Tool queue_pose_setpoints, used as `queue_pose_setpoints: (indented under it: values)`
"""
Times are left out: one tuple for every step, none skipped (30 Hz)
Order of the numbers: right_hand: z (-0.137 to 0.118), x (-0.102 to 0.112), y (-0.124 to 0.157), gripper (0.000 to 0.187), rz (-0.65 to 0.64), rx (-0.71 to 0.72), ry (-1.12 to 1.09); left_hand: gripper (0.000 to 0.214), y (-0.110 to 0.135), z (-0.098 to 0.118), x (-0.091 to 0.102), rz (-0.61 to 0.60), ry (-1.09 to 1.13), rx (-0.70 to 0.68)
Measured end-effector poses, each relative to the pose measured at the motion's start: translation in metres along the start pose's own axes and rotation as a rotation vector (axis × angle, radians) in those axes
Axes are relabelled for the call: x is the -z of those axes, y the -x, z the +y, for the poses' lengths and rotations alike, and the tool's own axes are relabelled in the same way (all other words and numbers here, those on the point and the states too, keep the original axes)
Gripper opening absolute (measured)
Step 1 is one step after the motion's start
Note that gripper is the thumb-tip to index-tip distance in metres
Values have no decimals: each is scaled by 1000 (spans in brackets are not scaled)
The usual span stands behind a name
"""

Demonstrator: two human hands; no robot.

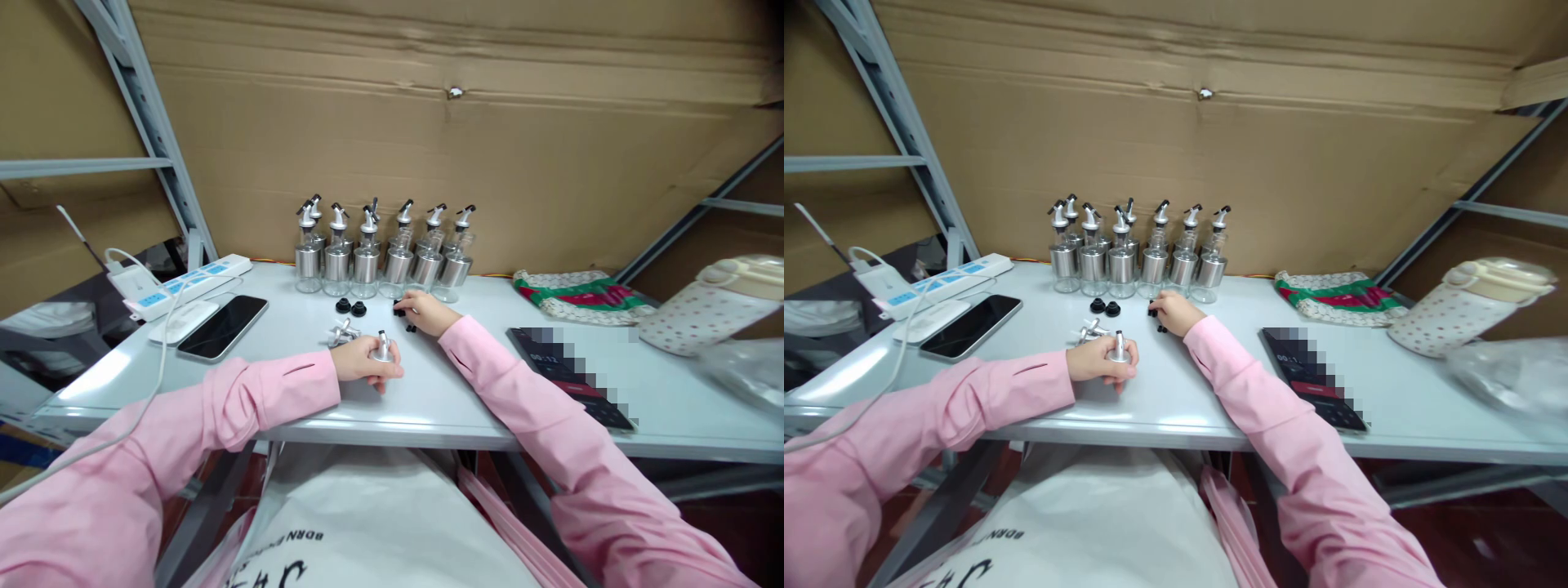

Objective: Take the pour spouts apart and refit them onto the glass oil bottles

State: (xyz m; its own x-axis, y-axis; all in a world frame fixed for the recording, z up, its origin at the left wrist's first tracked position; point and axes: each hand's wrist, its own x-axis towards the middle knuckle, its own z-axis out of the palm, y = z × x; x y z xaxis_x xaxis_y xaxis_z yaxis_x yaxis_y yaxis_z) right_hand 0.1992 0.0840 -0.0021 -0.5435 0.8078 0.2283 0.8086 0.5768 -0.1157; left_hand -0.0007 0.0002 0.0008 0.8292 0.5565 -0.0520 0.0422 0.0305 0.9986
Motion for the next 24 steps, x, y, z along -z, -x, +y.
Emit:
queue_pose_setpoints:
  values:
    - [1,0,0,38,-1,-21,-3,45,0,0,0,-1,1,-1]
    - [1,1,0,37,0,-37,-8,45,0,0,0,-3,2,-3]
    - [1,3,0,37,2,-49,-6,44,0,0,0,-6,2,-8]
    - [-1,5,1,35,13,-58,-10,44,0,0,0,-13,2,-14]
    - [-3,8,1,32,30,-62,-33,43,0,1,1,-19,0,-19]
    - [-7,11,2,29,50,-59,-92,42,1,1,1,-26,-2,-24]
    - [-12,16,3,27,63,-46,-194,40,1,2,1,-33,-2,-29]
    - [-19,20,5,28,57,-22,-337,39,1,2,2,-40,0,-33]
    - [-26,25,6,31,24,15,-507,38,1,2,2,-48,6,-34]
    - [-34,30,8,36,-38,57,-675,37,2,3,2,-52,15,-34]
    - [-41,33,10,39,-119,102,-808,36,2,3,2,-53,26,-34]
    - [-48,36,11,42,-194,139,-906,36,2,2,2,-52,34,-31]
    - [-54,38,12,43,-258,168,-973,35,2,2,2,-49,38,-29]
    - [-59,39,13,44,-304,188,-1015,35,2,2,2,-46,40,-27]
    - [-63,39,13,45,-333,197,-1042,34,2,1,2,-43,41,-26]
    - [-65,39,13,46,-353,198,-1060,33,2,1,2,-42,40,-23]
    - [-66,38,13,46,-365,194,-1074,33,2,1,2,-43,39,-19]
    - [-66,36,13,47,-375,189,-1082,32,2,0,2,-44,35,-16]
    - [-66,35,13,47,-382,185,-1087,31,2,0,2,-45,31,-14]
    - [-65,34,13,47,-385,179,-1091,31,1,0,3,-48,27,-16]
    - [-65,32,14,48,-385,174,-1095,30,1,0,3,-53,23,-20]
    - [-65,31,14,48,-383,167,-1095,30,0,0,3,-57,22,-27]
    - [-65,31,14,49,-377,161,-1092,30,0,1,3,-58,23,-34]
    - [-65,30,14,50,-369,156,-1084,30,0,1,3,-56,26,-37]
